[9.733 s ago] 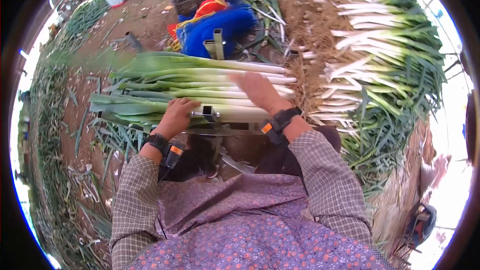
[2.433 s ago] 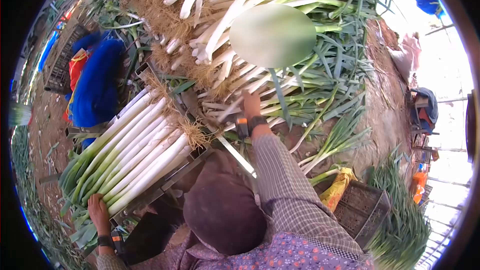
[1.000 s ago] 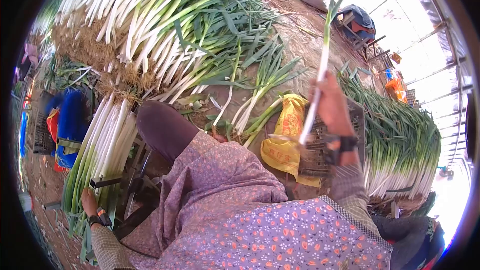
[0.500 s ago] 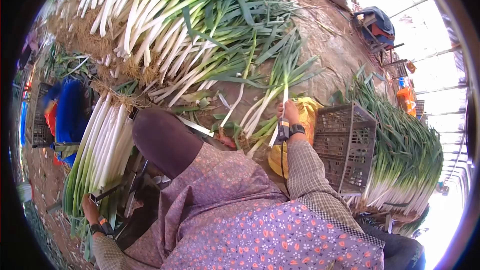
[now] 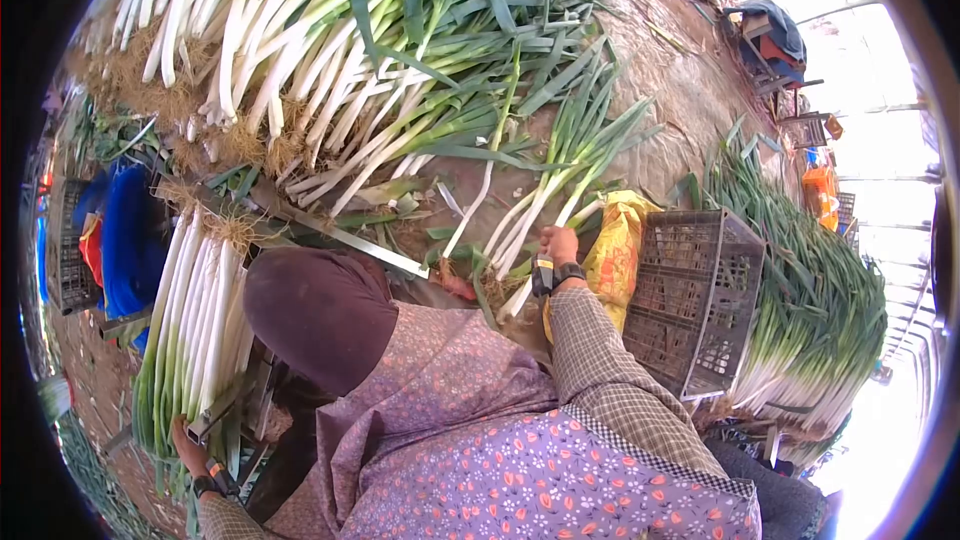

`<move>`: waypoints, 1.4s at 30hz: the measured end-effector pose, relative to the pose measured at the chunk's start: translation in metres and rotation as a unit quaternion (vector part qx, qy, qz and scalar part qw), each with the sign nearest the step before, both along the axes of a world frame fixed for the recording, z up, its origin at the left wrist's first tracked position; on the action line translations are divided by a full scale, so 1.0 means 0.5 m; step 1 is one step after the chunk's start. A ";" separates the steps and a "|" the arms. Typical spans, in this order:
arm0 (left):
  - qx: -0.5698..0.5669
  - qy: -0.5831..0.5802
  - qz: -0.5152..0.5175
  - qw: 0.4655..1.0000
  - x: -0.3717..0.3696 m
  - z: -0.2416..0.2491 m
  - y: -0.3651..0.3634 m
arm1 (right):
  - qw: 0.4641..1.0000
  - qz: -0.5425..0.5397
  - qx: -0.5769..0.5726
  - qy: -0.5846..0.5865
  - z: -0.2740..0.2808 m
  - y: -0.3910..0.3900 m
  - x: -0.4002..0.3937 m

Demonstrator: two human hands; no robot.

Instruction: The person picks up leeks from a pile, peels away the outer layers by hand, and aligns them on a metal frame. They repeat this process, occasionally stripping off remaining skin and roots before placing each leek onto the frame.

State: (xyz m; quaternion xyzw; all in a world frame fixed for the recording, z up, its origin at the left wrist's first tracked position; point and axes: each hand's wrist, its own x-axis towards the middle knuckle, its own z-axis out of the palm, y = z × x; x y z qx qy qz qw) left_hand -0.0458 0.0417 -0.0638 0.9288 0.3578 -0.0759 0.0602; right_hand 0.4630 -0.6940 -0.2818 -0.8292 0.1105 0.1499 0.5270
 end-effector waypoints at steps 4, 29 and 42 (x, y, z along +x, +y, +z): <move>0.012 0.030 -0.017 0.999 0.015 0.002 0.008 | 0.847 -0.374 0.360 0.119 0.163 0.086 0.037; 0.149 -0.235 0.111 0.954 0.126 0.082 -0.191 | 0.505 0.777 -0.061 -0.370 0.391 1.220 -0.272; 0.016 -0.040 0.045 0.998 0.129 0.123 -0.142 | 0.589 0.737 -0.045 -0.328 0.415 1.183 -0.216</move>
